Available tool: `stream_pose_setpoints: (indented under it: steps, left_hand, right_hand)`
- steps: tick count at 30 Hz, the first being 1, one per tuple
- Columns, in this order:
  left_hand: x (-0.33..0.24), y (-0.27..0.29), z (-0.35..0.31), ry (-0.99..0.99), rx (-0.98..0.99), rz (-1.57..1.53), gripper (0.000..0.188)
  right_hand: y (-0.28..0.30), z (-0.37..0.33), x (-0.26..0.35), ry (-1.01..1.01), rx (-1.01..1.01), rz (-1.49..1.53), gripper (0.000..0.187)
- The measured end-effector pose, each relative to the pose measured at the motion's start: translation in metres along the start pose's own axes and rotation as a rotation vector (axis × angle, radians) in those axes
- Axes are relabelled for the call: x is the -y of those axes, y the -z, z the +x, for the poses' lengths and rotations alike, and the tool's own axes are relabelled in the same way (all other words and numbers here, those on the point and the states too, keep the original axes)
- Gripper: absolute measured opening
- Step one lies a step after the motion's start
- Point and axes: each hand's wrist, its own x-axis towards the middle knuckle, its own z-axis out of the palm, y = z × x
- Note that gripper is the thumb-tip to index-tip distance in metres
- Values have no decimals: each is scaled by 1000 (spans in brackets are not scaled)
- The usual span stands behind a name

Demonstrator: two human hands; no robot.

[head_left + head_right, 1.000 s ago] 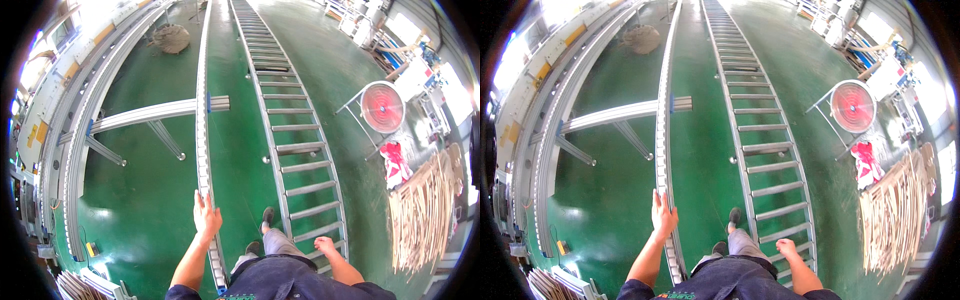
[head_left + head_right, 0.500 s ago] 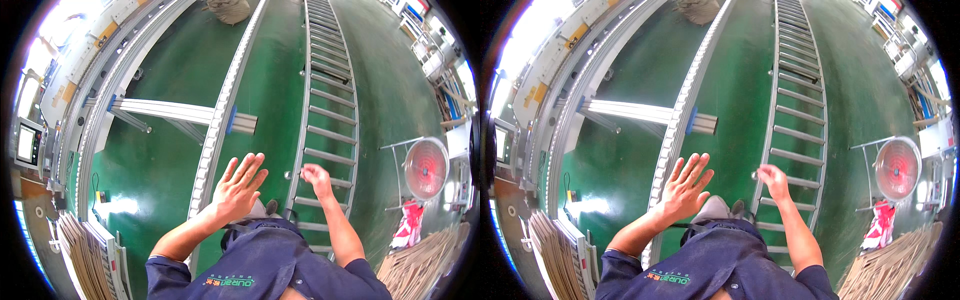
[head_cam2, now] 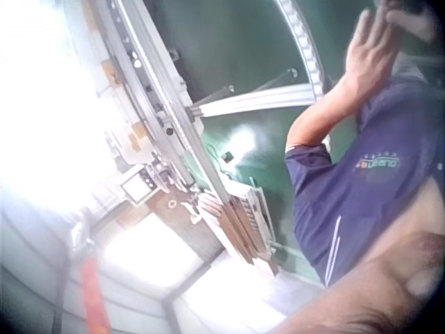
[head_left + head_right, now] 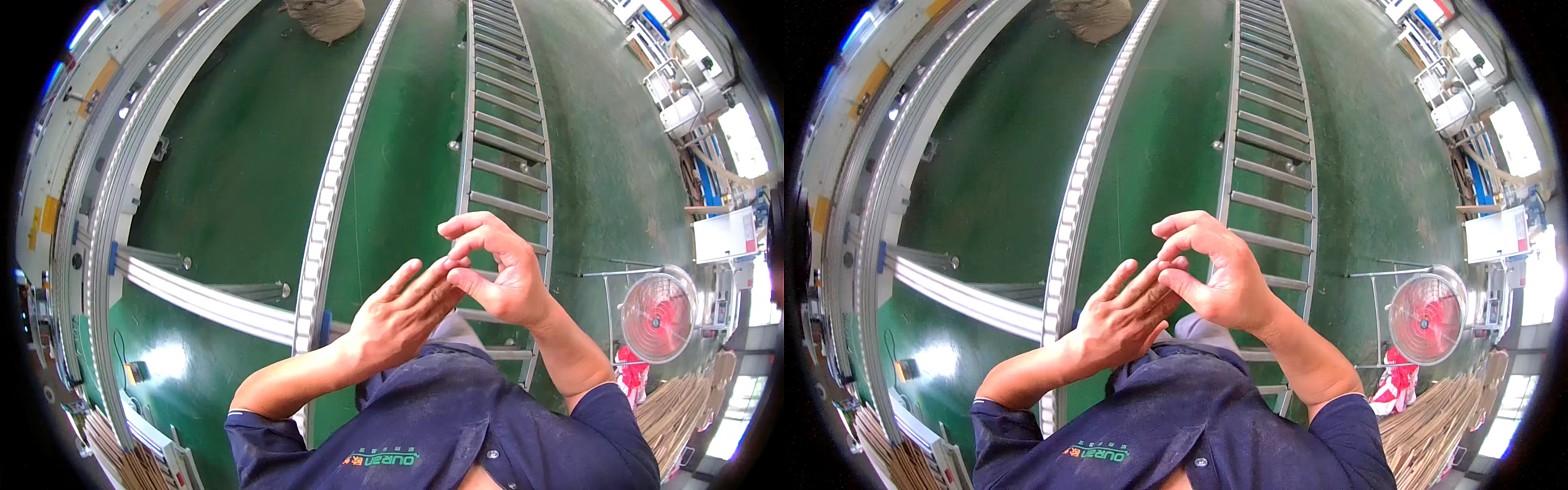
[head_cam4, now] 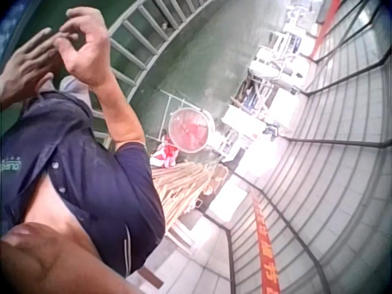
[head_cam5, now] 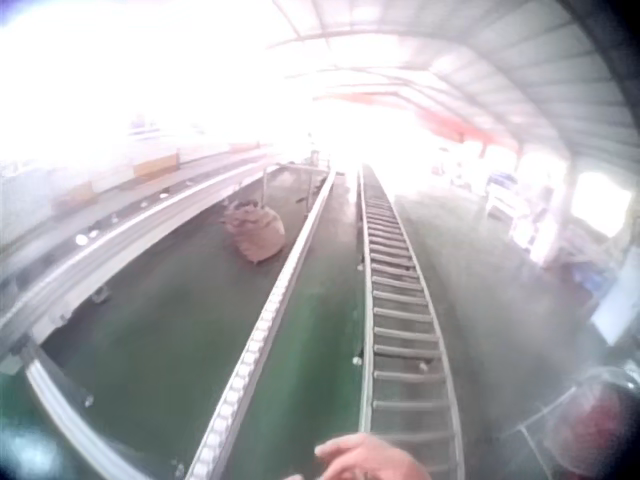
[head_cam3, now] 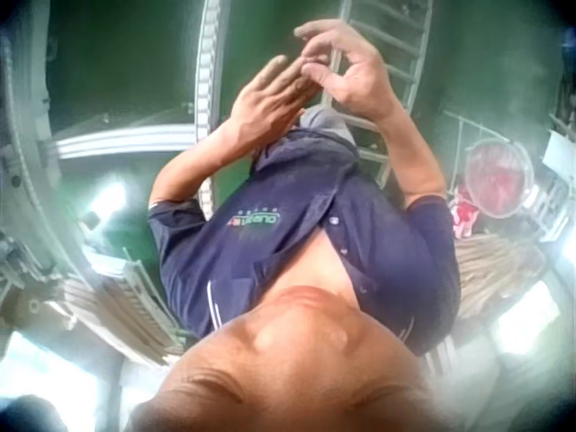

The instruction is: The person carries a large wooden panel through a workshop, stacks it with other panels, and then aligns it with another panel on a workbench. They inspect the edges and fit the panels together with assistance from a coworker.

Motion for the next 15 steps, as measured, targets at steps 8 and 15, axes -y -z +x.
stream_pose_setpoints:
  steps: [8,15]
  left_hand:
    - [116,-8,108,-73,93,190,55]
    - [218,-45,241,40,387,206,59]
  right_hand:
    - [55,154,-54,-182,119,11,11]
    - [130,273,-190,-360,188,200,10]
